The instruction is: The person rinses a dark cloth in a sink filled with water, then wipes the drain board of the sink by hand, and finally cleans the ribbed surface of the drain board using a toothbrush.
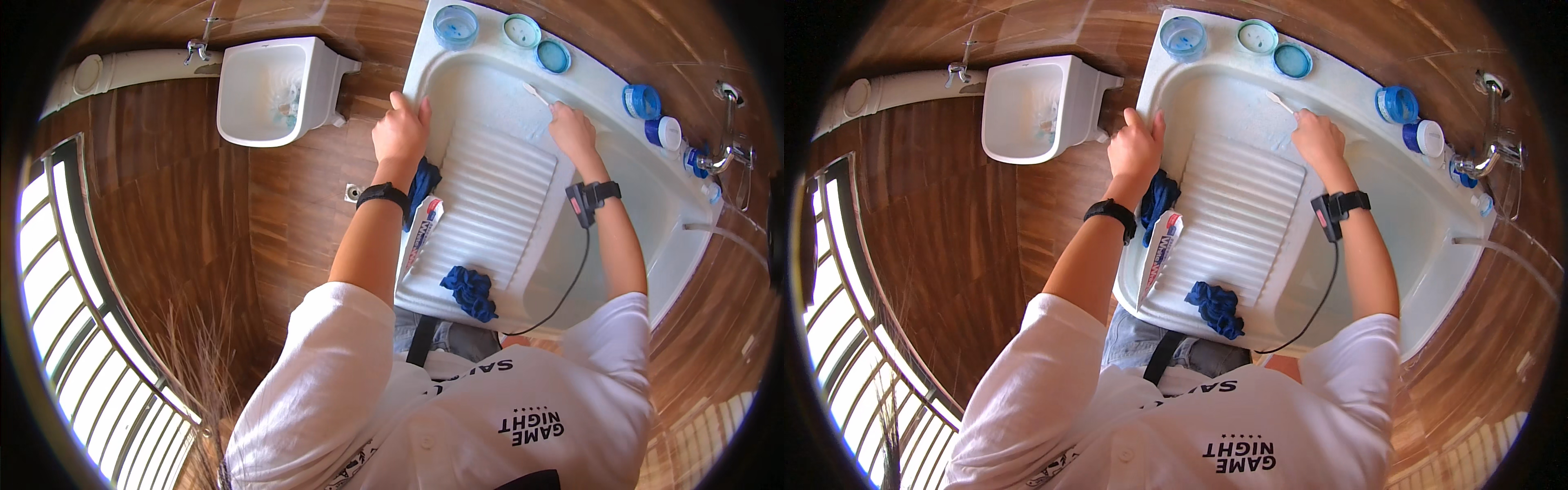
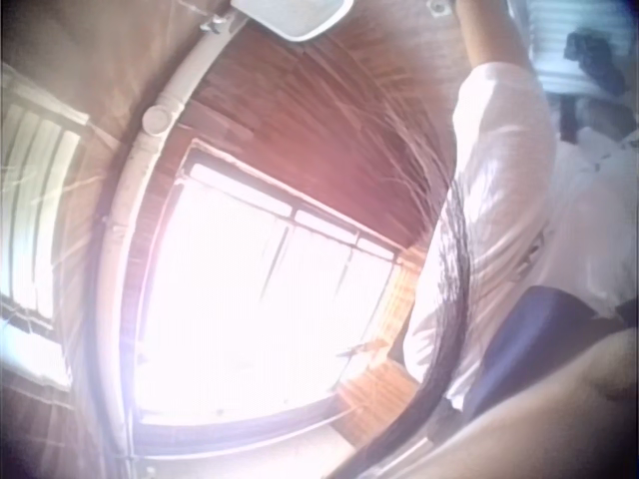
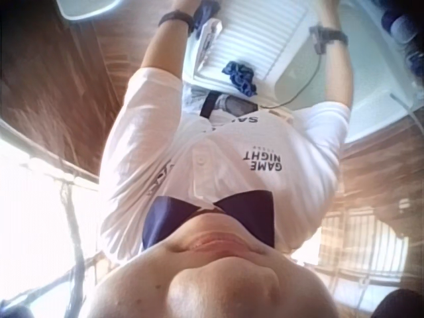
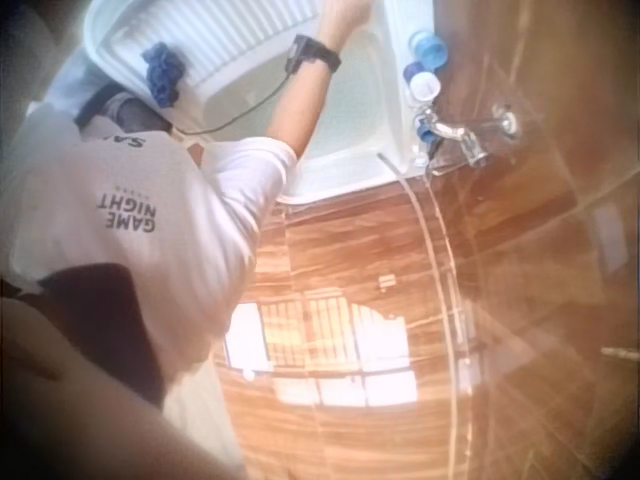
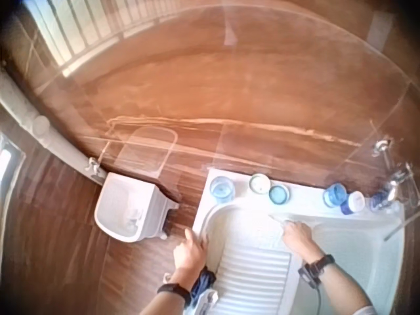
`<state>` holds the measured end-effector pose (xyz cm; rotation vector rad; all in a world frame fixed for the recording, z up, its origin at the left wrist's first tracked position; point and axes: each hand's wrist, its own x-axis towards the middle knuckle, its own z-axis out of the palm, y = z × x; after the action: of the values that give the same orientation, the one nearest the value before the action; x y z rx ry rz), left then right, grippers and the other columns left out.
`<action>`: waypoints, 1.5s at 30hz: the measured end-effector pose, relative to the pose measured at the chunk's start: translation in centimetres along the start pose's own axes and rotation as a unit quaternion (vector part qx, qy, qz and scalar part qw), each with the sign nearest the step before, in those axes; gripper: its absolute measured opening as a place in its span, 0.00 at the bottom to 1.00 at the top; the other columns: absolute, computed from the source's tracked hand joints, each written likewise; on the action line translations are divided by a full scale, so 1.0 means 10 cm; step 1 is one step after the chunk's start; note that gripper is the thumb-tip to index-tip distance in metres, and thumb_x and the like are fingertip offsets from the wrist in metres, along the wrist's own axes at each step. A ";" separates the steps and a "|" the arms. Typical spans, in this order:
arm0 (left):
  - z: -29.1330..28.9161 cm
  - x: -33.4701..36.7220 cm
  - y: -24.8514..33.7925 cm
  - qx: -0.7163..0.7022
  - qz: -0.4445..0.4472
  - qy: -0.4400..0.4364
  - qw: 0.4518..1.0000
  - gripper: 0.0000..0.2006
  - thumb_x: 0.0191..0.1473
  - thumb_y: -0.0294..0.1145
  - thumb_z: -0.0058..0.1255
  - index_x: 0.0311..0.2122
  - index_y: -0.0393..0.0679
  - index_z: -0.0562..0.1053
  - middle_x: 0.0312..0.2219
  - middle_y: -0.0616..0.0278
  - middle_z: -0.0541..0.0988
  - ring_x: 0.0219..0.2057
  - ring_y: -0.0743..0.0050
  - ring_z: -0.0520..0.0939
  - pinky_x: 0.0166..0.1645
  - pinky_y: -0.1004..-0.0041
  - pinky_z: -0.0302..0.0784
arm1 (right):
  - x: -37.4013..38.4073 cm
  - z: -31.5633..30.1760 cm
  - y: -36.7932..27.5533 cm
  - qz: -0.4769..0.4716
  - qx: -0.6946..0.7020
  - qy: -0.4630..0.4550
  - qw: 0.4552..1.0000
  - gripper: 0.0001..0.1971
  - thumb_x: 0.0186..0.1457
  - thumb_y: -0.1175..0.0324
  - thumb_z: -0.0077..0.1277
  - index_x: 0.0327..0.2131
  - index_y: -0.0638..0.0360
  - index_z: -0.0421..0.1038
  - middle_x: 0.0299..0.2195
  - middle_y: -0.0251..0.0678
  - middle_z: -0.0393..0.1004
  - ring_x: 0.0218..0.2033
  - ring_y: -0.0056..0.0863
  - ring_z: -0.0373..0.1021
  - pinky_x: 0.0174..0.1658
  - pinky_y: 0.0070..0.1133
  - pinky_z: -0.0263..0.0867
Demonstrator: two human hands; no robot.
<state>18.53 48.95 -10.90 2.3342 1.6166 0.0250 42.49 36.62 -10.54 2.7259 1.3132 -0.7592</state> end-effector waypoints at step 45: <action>-0.02 0.01 0.06 -0.003 -0.008 -0.015 1.000 0.21 0.51 0.50 0.37 0.30 0.38 0.58 0.16 0.44 0.73 0.20 0.44 0.76 0.25 0.57 0.72 | 0.25 0.36 -0.71 -0.113 -0.045 0.246 0.962 0.04 0.43 0.71 0.44 0.25 0.58 0.67 0.20 0.41 0.70 0.21 0.36 0.71 0.21 0.29 0.65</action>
<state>19.09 48.93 -10.60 2.3062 1.6176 -0.0092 37.09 42.26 -13.45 2.8244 1.7146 -0.0035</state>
